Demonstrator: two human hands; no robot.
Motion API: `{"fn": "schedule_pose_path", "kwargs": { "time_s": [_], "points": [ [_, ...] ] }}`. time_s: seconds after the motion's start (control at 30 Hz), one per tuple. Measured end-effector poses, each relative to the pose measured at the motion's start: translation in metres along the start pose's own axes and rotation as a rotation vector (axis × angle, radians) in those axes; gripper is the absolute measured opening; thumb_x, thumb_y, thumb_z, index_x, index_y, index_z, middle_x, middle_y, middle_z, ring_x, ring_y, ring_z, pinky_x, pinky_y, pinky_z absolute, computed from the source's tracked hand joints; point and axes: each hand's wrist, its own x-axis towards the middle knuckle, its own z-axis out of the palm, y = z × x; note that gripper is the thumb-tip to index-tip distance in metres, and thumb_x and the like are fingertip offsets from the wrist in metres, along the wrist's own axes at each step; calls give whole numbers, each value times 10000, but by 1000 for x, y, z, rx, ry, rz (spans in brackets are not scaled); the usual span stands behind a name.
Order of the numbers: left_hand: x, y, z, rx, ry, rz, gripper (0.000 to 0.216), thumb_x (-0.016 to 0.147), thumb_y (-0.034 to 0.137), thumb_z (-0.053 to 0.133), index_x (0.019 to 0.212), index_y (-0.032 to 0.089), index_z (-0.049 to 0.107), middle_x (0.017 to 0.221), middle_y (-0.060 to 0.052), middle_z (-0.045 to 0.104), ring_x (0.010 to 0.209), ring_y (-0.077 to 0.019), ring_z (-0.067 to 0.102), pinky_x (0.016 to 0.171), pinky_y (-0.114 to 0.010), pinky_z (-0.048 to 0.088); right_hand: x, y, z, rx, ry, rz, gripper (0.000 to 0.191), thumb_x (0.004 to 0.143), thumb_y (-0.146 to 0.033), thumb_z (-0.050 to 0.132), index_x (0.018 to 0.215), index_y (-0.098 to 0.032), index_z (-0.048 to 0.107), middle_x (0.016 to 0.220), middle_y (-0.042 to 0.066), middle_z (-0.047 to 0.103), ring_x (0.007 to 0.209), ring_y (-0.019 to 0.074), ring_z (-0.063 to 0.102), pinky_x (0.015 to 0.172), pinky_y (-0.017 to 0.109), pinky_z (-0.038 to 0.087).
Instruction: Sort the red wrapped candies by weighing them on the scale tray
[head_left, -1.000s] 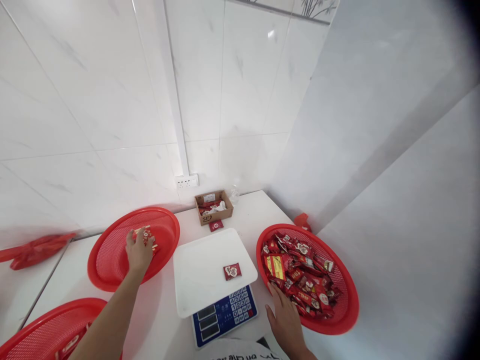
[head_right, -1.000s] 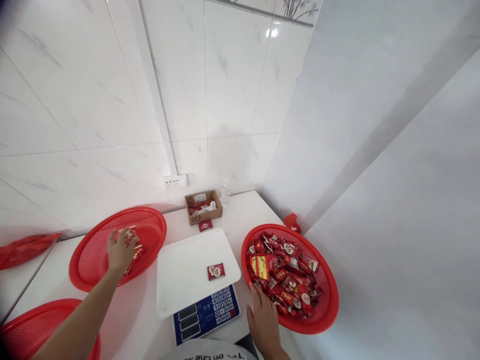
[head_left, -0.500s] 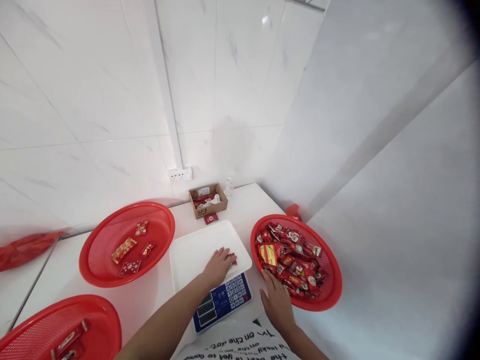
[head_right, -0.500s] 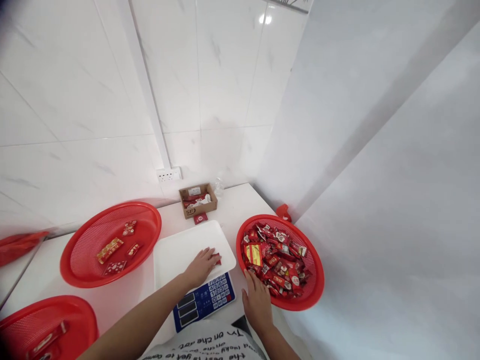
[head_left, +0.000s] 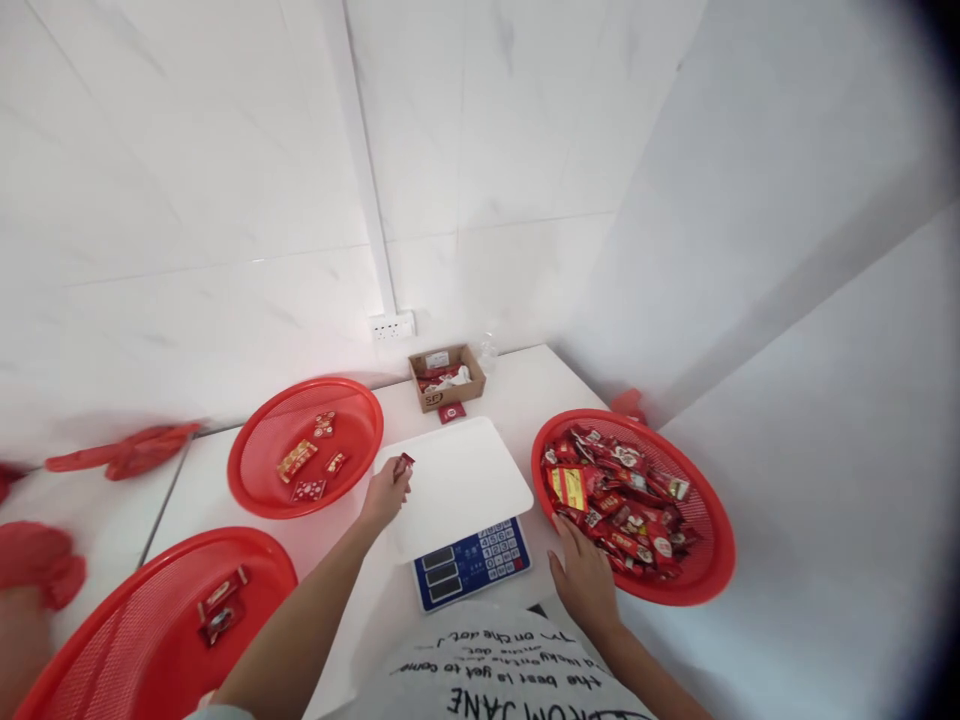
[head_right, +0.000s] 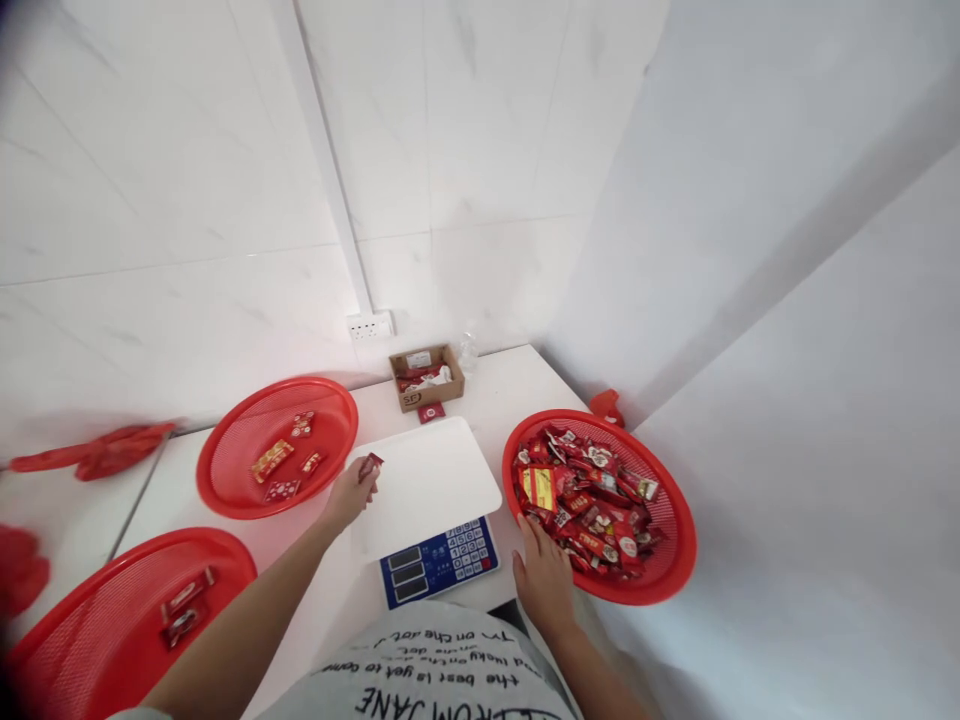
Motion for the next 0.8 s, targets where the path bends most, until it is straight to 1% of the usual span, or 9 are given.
{"fn": "schedule_pose_path", "kwargs": {
  "time_s": [0.1,0.2,0.3,0.43,0.5,0.63,0.73,0.8],
  "points": [
    [0,-7,-33,-127,144,-102,185,817,359,469,792,179,501,566,34,550,442,-101,513,426,-207,395,0,2,3,-3,40,-30,446,861,-235,350,1281,-148,473,1290,129,540,1126,267,517,876,425,398],
    [-1,-14,-57,-253,265,-192,217,773,374,558,710,172,507,529,24,560,435,-111,517,429,-219,404,-1,3,4,-1,78,-55,431,861,-243,361,1267,-164,479,1277,124,551,1111,261,530,861,411,410],
    [0,-20,-71,-388,362,-291,218,755,346,614,681,158,532,481,25,544,417,-117,506,435,-229,412,0,1,2,10,63,-36,435,862,-241,361,1275,-161,471,1284,127,546,1094,264,537,874,430,402],
    [3,-18,-80,-618,429,-399,136,818,207,565,699,155,526,524,32,547,450,-86,515,467,-190,425,1,-6,-9,56,-19,5,462,849,-207,369,1298,-142,457,1319,137,516,1168,267,486,920,431,378],
    [4,-14,-84,-731,417,-432,144,862,159,502,719,160,519,593,26,570,496,-70,544,511,-172,453,3,-10,-17,83,-72,49,486,832,-189,389,1312,-133,447,1337,136,500,1183,263,475,954,426,359],
    [4,-3,-86,-860,350,-464,186,920,172,415,798,158,555,792,-28,642,672,-86,627,610,-185,514,10,-16,-34,192,-176,132,517,824,-209,419,1336,-133,418,1360,124,475,1232,250,432,1010,404,322],
    [-1,5,-75,-876,265,-485,156,903,139,439,834,167,576,831,-38,660,712,-102,647,617,-192,530,21,-10,-45,315,-264,182,527,843,-260,420,1351,-127,387,1368,121,462,1254,207,415,1034,346,315],
    [-7,11,-61,-856,192,-503,142,889,123,457,863,173,587,837,-40,669,709,-104,653,612,-190,531,30,3,-49,352,-308,215,504,870,-294,385,1348,-134,388,1370,120,455,1262,176,405,1045,320,307]
  ]
}}
